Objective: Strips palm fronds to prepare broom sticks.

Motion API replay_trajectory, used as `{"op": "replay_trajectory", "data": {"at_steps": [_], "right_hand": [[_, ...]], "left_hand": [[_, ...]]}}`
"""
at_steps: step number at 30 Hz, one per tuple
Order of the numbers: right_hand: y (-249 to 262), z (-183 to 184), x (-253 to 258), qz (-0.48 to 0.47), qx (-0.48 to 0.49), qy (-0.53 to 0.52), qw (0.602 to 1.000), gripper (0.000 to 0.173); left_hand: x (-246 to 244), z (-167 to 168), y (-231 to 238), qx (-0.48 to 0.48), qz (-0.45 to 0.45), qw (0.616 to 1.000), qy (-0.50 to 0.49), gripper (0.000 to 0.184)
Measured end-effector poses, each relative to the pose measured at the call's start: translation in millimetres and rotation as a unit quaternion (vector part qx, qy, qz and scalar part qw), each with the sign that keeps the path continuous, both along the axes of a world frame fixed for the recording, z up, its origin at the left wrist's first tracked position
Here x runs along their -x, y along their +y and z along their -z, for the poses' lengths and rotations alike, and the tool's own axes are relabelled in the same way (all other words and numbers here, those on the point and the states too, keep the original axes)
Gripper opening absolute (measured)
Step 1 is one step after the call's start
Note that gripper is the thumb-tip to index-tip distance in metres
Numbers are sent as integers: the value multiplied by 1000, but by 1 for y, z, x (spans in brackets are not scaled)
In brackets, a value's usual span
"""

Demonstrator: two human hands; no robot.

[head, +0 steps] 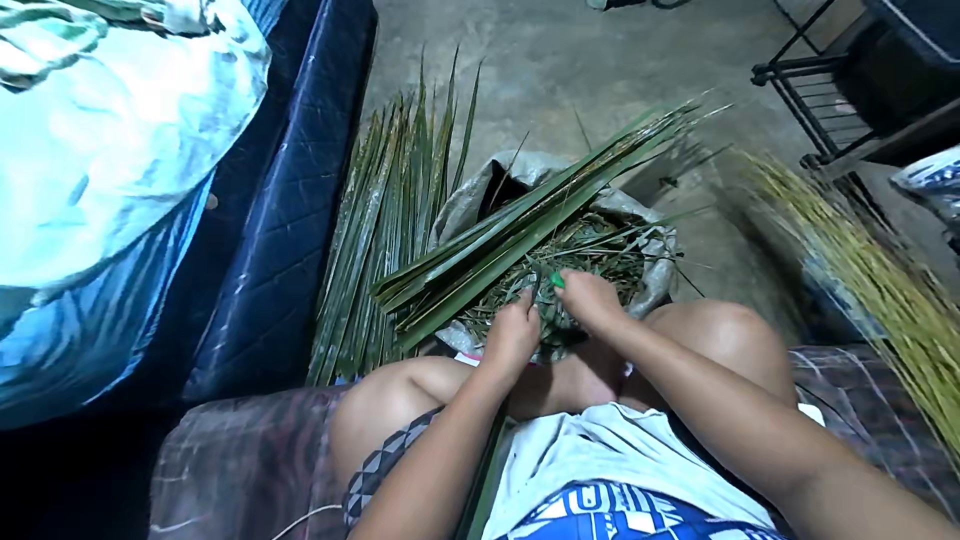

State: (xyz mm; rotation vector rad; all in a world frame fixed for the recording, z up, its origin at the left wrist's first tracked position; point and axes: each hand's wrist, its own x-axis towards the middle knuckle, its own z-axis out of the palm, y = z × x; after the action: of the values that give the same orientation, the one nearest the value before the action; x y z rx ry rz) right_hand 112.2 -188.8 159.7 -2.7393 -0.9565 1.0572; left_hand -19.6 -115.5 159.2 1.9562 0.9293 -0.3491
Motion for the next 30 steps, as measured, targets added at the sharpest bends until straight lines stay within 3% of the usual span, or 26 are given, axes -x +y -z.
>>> {"op": "replay_trajectory", "data": {"at_steps": [3, 9, 11, 14, 18, 21, 26, 30], "right_hand": [[2, 0, -16, 40, -18, 17, 999, 36], [-14, -8, 21, -47, -60, 216, 973, 26], [-15, -8, 23, -53, -58, 193, 978, 26], [-7, -6, 13, -48, -20, 72, 996, 34], [3, 2, -18, 30, -24, -26, 999, 33], [-1, -1, -23, 45, -60, 27, 997, 30], [-12, -9, 15, -43, -61, 204, 976, 28], [-10, -7, 17, -51, -23, 139, 989, 31]], "left_hand": [[1, -1, 0, 7, 1, 1000, -6, 50], [3, -4, 5, 10, -27, 1000, -9, 47], [4, -3, 5, 11, -26, 999, -21, 48], [3, -3, 4, 16, -19, 999, -28, 45], [3, -7, 1, 16, -15, 999, -44, 47], [5, -6, 1, 17, -15, 999, -39, 48], [4, -7, 5, 3, -25, 999, -22, 46], [3, -8, 1, -29, 2, 1000, 9, 44]]}}
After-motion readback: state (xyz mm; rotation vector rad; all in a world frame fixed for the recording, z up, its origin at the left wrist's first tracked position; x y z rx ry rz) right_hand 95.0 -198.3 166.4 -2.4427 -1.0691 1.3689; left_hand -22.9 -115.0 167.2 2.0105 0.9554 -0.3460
